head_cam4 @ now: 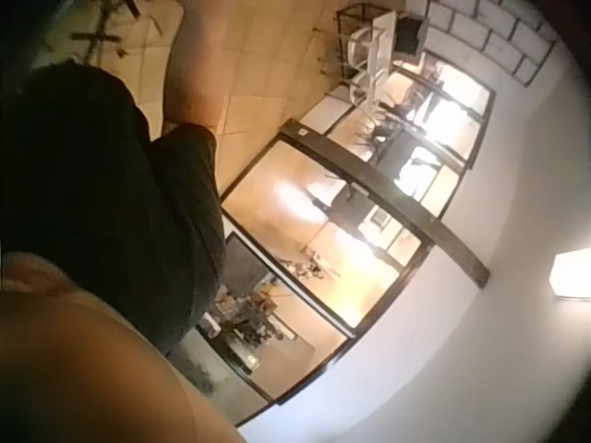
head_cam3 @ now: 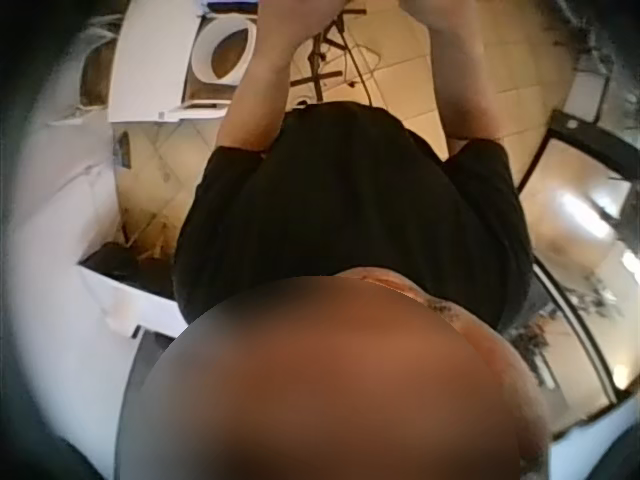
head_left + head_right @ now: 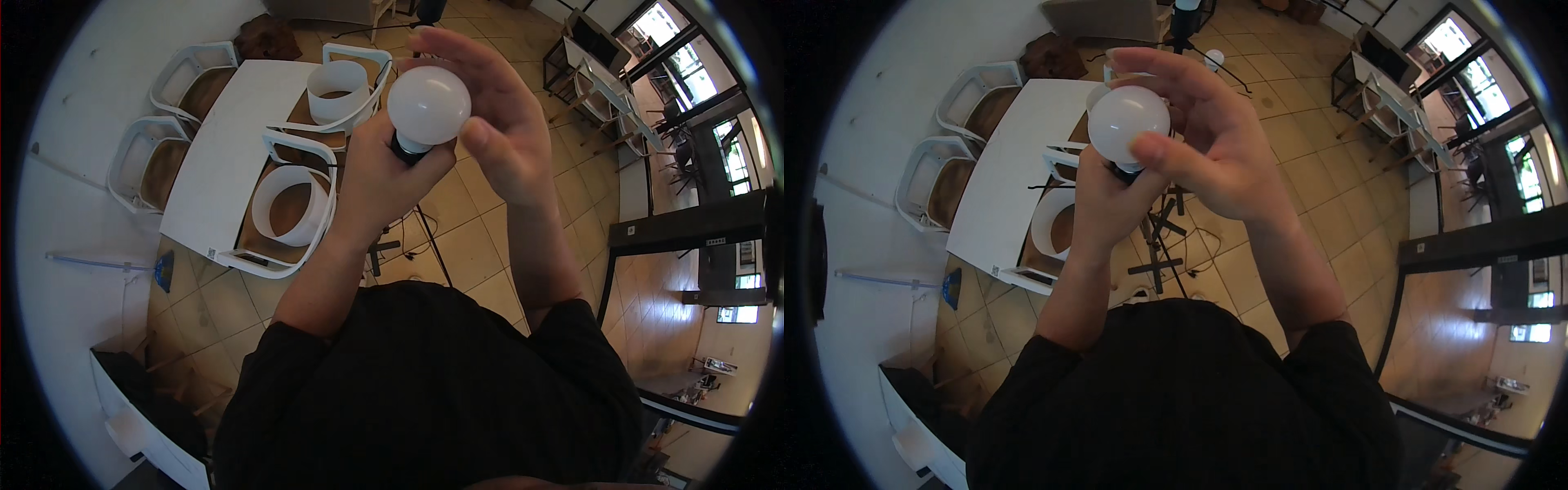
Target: Assembling floor lamps by screwing in light bulbs and attaching lampshades.
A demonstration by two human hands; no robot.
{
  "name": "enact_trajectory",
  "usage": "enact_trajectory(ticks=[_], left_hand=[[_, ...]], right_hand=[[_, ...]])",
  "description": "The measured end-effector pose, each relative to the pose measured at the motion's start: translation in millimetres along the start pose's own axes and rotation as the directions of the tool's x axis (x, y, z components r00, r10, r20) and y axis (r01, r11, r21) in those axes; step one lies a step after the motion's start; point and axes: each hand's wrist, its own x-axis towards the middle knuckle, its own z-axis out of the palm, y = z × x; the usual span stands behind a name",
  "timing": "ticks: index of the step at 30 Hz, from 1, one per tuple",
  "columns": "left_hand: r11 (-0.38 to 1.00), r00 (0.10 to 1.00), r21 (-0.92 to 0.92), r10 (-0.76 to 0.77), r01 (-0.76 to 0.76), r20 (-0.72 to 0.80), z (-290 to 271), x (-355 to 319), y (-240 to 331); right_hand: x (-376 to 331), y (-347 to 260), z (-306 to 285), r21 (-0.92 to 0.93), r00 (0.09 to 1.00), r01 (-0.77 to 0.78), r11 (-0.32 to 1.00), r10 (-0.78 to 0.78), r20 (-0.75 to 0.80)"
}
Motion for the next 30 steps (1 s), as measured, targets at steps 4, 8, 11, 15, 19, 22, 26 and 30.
enact_trajectory(ticks=[4,8,11,15,19,22,26,30], left_hand=[[1.0,0.999,-0.024,-0.01,0.01,-0.031,2,1,2],[1.0,1.0,-0.018,-0.016,0.016,-0.02,-1,-3,4],[0.998,1.0,0.067,-0.001,0.0,0.016,-2,0,9],[0.971,0.996,0.238,-0.019,-0.003,0.09,-10,-1,9],[0.829,0.988,0.559,-0.068,-0.022,0.139,-18,-6,6],[0.808,0.984,0.589,-0.101,-0.003,0.144,-19,-11,8],[0.803,0.965,0.59,-0.214,0.086,0.151,-19,-6,16],[0.771,0.974,0.637,-0.165,0.028,0.156,-19,-5,17]], right_hand=[[-4,0,-5,0.141,0.995,-0.096,0.985,0.093,0.026],[-7,-1,1,-0.196,0.999,-0.048,0.98,0.047,-0.01],[-4,6,3,0.117,0.994,0.095,0.989,-0.087,-0.069],[-3,-3,1,0.1,0.996,-0.078,0.992,0.081,-0.026],[-3,-3,3,-0.17,0.997,0.023,0.985,-0.036,-0.072],[2,-3,5,0.127,0.992,0.032,0.991,-0.016,-0.122],[3,-10,-2,0.292,0.979,-0.141,0.946,0.178,-0.104],[0,0,-7,-0.113,0.995,0.087,0.99,-0.092,-0.046]])
